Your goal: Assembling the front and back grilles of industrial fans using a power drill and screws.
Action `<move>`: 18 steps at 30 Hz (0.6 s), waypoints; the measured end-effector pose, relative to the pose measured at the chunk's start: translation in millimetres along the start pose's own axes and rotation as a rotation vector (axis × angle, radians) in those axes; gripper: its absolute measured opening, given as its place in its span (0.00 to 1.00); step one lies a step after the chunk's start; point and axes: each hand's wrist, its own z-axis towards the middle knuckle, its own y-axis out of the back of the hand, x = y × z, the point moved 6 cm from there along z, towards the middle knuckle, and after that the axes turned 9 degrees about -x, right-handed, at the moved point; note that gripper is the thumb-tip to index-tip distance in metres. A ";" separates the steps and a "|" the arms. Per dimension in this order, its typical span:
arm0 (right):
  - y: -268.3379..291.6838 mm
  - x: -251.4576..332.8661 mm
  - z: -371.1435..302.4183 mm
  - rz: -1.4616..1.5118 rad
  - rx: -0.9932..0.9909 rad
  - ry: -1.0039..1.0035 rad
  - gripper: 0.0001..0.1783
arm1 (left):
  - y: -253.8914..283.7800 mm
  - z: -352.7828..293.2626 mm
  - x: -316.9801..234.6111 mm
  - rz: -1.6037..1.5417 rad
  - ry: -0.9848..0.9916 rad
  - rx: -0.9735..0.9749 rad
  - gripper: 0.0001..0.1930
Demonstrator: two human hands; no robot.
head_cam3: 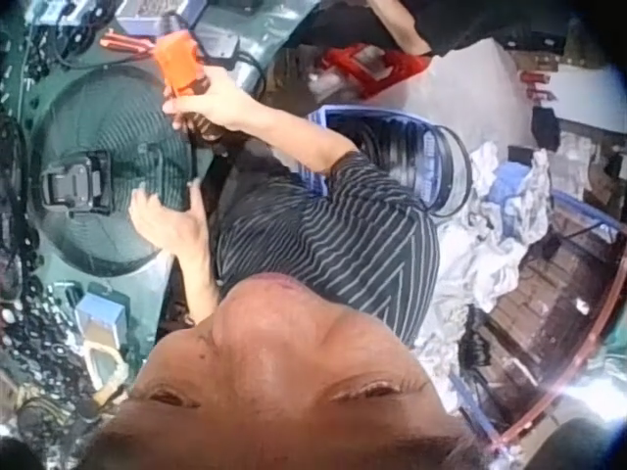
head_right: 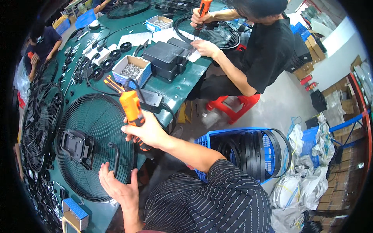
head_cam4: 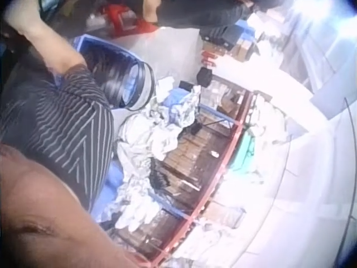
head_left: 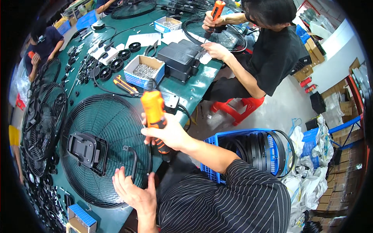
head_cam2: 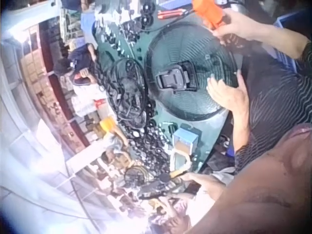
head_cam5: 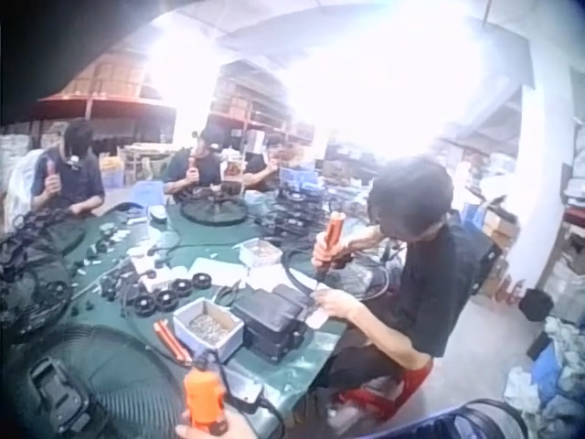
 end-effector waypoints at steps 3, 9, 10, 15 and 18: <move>10.3 26.0 -25.8 0.009 0.068 0.304 0.17 | 22.6 -4.2 18.8 -0.033 -0.066 0.109 0.44; 8.0 46.7 -50.2 -0.070 0.176 0.583 0.22 | 181.3 -19.0 198.2 0.746 0.105 -0.292 0.17; 4.0 50.8 -52.2 -0.061 0.217 0.647 0.21 | 204.7 -28.9 234.6 0.916 0.213 -0.193 0.21; -2.3 61.6 -47.9 -0.014 0.230 0.586 0.20 | 255.9 -73.0 368.8 0.900 0.633 0.342 0.21; -2.6 75.2 -40.2 -0.179 0.129 0.815 0.18 | 236.1 -80.7 392.6 0.774 0.652 0.602 0.21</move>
